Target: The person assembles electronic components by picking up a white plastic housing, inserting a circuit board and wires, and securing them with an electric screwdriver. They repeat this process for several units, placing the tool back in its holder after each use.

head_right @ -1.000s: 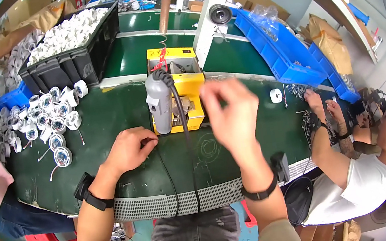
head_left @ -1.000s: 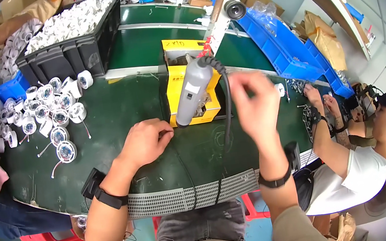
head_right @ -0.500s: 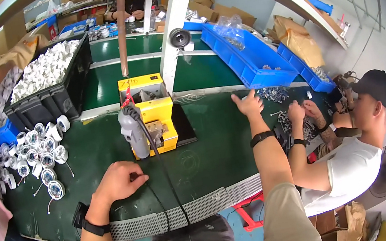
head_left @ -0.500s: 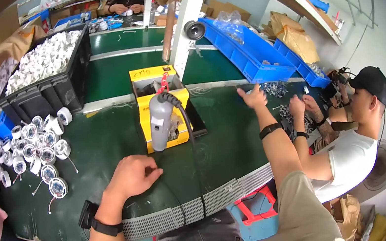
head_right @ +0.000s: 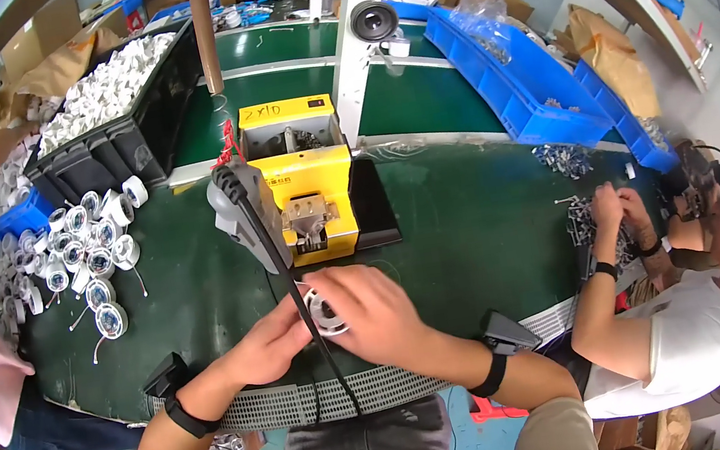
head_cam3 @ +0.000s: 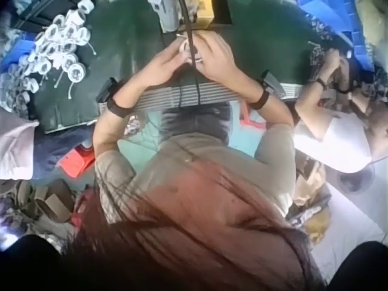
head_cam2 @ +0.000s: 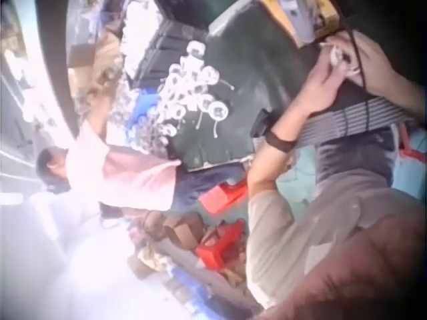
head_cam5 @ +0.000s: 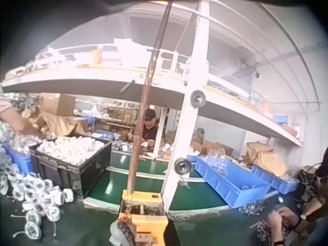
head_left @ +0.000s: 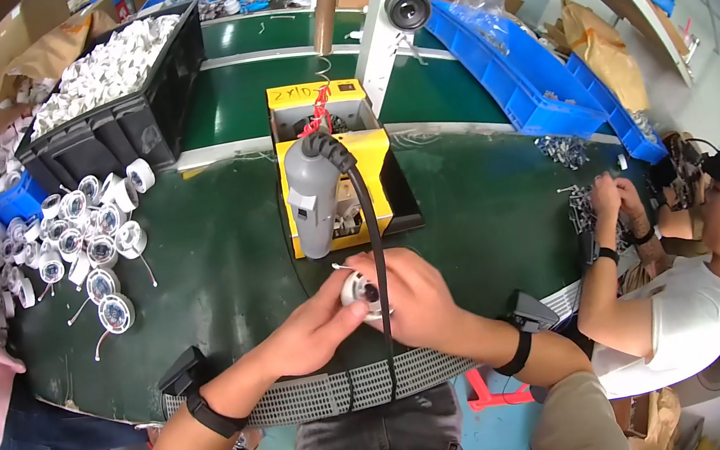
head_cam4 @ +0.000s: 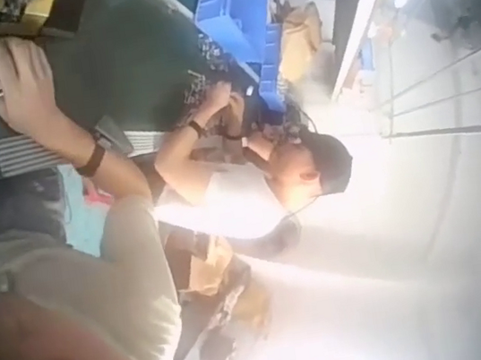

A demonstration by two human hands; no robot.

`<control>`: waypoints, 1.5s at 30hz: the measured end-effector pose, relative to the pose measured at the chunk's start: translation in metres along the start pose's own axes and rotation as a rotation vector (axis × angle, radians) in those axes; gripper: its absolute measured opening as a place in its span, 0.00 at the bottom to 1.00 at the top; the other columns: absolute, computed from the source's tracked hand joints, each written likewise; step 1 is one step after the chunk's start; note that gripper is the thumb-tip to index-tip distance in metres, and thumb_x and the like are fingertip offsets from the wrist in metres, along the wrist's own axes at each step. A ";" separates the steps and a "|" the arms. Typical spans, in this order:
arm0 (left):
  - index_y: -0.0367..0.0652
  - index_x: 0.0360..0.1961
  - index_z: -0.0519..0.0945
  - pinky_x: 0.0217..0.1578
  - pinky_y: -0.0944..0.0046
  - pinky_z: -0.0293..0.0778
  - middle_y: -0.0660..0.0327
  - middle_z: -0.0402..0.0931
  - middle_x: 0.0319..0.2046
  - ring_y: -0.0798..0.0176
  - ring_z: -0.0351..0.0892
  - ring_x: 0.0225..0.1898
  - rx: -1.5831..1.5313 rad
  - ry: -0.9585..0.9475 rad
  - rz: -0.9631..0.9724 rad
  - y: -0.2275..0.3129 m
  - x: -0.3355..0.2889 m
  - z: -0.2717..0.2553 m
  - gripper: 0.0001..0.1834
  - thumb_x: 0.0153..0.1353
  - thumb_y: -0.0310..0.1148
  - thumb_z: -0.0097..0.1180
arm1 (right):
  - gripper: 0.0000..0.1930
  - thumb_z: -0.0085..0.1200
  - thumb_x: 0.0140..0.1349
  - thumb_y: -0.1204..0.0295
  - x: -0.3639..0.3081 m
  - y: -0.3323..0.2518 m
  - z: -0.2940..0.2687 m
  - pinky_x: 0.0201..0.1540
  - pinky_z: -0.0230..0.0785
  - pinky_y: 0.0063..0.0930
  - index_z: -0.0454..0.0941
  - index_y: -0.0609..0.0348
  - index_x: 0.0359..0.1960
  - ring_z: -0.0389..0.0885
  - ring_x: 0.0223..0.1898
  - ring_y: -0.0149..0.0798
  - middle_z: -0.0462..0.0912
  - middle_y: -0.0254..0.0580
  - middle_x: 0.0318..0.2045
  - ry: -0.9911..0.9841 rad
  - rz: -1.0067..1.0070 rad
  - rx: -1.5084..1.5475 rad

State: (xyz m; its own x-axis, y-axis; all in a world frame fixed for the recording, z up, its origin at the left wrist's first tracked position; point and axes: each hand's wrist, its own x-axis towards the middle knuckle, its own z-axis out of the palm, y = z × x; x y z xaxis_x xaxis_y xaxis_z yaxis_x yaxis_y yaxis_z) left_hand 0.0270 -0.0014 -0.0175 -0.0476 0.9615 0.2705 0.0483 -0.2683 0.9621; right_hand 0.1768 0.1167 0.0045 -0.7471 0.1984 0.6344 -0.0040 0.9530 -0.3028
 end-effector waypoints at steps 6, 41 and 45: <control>0.33 0.61 0.63 0.55 0.66 0.68 0.59 0.72 0.50 0.68 0.71 0.54 -0.255 0.006 -0.195 0.004 0.002 -0.008 0.25 0.66 0.29 0.54 | 0.35 0.64 0.55 0.69 0.006 0.000 -0.003 0.52 0.69 0.31 0.59 0.60 0.63 0.74 0.50 0.40 0.70 0.45 0.52 -0.092 0.346 0.606; 0.35 0.55 0.73 0.55 0.56 0.72 0.54 0.72 0.56 0.59 0.75 0.54 -0.812 0.123 -0.361 0.016 0.002 -0.011 0.17 0.68 0.30 0.48 | 0.18 0.67 0.46 0.80 0.004 -0.003 -0.021 0.32 0.71 0.25 0.76 0.58 0.40 0.77 0.30 0.35 0.69 0.49 0.44 0.100 0.175 0.307; 0.38 0.53 0.75 0.56 0.54 0.71 0.53 0.68 0.59 0.57 0.73 0.56 -0.849 0.197 -0.321 0.017 0.000 -0.006 0.15 0.67 0.29 0.48 | 0.10 0.65 0.44 0.81 0.008 0.015 -0.036 0.27 0.74 0.28 0.81 0.60 0.30 0.80 0.29 0.39 0.78 0.39 0.32 0.101 -0.146 -0.035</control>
State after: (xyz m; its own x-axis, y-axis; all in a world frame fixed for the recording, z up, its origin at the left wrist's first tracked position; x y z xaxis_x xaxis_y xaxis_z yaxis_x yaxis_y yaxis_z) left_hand 0.0215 -0.0064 -0.0013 -0.1048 0.9906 -0.0874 -0.7395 -0.0189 0.6729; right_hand 0.1949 0.1406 0.0312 -0.6698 0.0780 0.7384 -0.0829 0.9804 -0.1788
